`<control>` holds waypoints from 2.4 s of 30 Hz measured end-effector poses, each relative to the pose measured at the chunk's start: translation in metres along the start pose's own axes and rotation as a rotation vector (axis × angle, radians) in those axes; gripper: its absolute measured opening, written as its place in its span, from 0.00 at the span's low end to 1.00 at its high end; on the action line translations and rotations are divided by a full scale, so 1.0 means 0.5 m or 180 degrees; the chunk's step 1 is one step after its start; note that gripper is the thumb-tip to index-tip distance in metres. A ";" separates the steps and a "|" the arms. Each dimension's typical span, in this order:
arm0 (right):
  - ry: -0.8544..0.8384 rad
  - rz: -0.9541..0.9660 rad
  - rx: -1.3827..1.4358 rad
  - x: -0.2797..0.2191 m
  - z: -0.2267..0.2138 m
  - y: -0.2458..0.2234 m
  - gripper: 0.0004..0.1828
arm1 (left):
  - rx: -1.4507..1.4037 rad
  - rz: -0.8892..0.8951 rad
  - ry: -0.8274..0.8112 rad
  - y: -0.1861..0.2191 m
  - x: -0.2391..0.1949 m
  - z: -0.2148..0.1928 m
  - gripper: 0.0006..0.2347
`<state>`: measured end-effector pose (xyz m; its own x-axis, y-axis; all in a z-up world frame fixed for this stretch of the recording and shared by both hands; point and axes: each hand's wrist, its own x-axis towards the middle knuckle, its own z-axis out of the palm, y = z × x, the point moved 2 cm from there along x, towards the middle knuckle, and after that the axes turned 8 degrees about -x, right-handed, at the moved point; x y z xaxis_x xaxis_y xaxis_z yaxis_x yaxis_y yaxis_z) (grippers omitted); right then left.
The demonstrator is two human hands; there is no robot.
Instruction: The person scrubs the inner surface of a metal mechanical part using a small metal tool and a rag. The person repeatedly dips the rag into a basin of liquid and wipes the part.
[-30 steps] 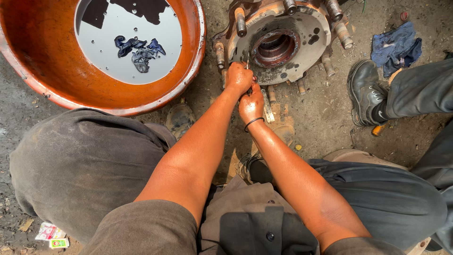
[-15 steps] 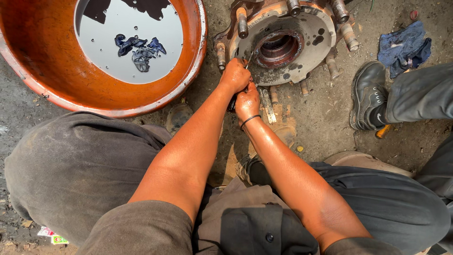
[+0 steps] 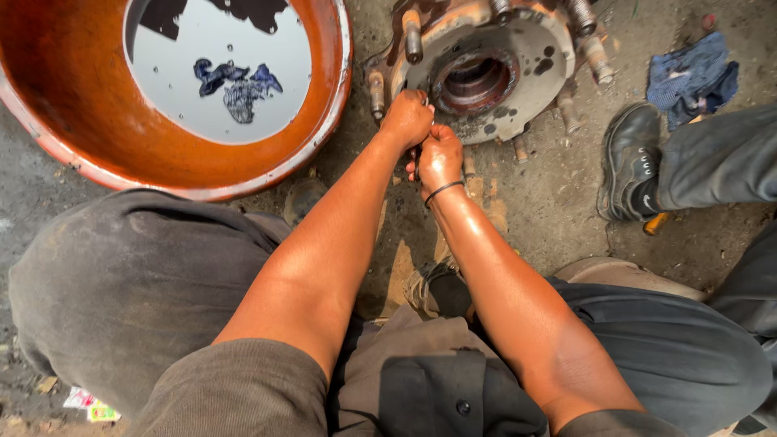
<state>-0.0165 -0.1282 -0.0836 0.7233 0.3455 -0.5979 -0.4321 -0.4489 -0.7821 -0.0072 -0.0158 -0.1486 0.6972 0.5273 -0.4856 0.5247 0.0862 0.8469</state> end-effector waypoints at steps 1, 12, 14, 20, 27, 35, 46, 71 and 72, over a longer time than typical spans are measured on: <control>0.0075 -0.0004 -0.0039 -0.003 0.000 0.000 0.11 | 0.0039 0.0181 0.0050 0.002 -0.004 0.001 0.17; 0.0463 0.0048 0.0221 -0.018 0.048 0.005 0.12 | -0.0122 0.0621 -0.0108 -0.065 0.060 0.021 0.10; 0.0389 0.0062 0.0296 -0.015 0.053 -0.008 0.11 | -0.0076 0.0455 -0.0178 -0.065 0.063 0.018 0.08; 0.0367 0.0142 0.0339 -0.022 0.039 -0.023 0.08 | -0.0600 0.0454 -0.0269 -0.064 0.059 0.027 0.06; 0.0400 0.0144 0.0356 -0.023 0.049 -0.018 0.07 | -0.0416 0.0687 -0.0084 -0.083 0.091 0.034 0.05; 0.0459 0.0203 0.0082 -0.024 0.035 -0.013 0.08 | -0.0532 0.0219 -0.0107 -0.084 0.065 0.041 0.12; 0.0563 -0.0016 0.0001 -0.011 0.033 0.019 0.08 | -0.0331 0.0542 -0.0107 -0.080 0.047 0.031 0.19; 0.0668 -0.0068 0.0107 -0.020 0.046 0.031 0.13 | -0.0371 0.0743 -0.0016 -0.066 0.021 0.024 0.18; 0.0687 -0.0079 0.0029 -0.019 0.042 0.032 0.12 | -0.0310 0.0699 0.0041 -0.067 0.022 0.027 0.17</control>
<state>-0.0416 -0.1211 -0.0940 0.8319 0.1715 -0.5278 -0.4168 -0.4348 -0.7983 -0.0105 -0.0242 -0.1854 0.7828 0.5532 -0.2851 0.3110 0.0490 0.9491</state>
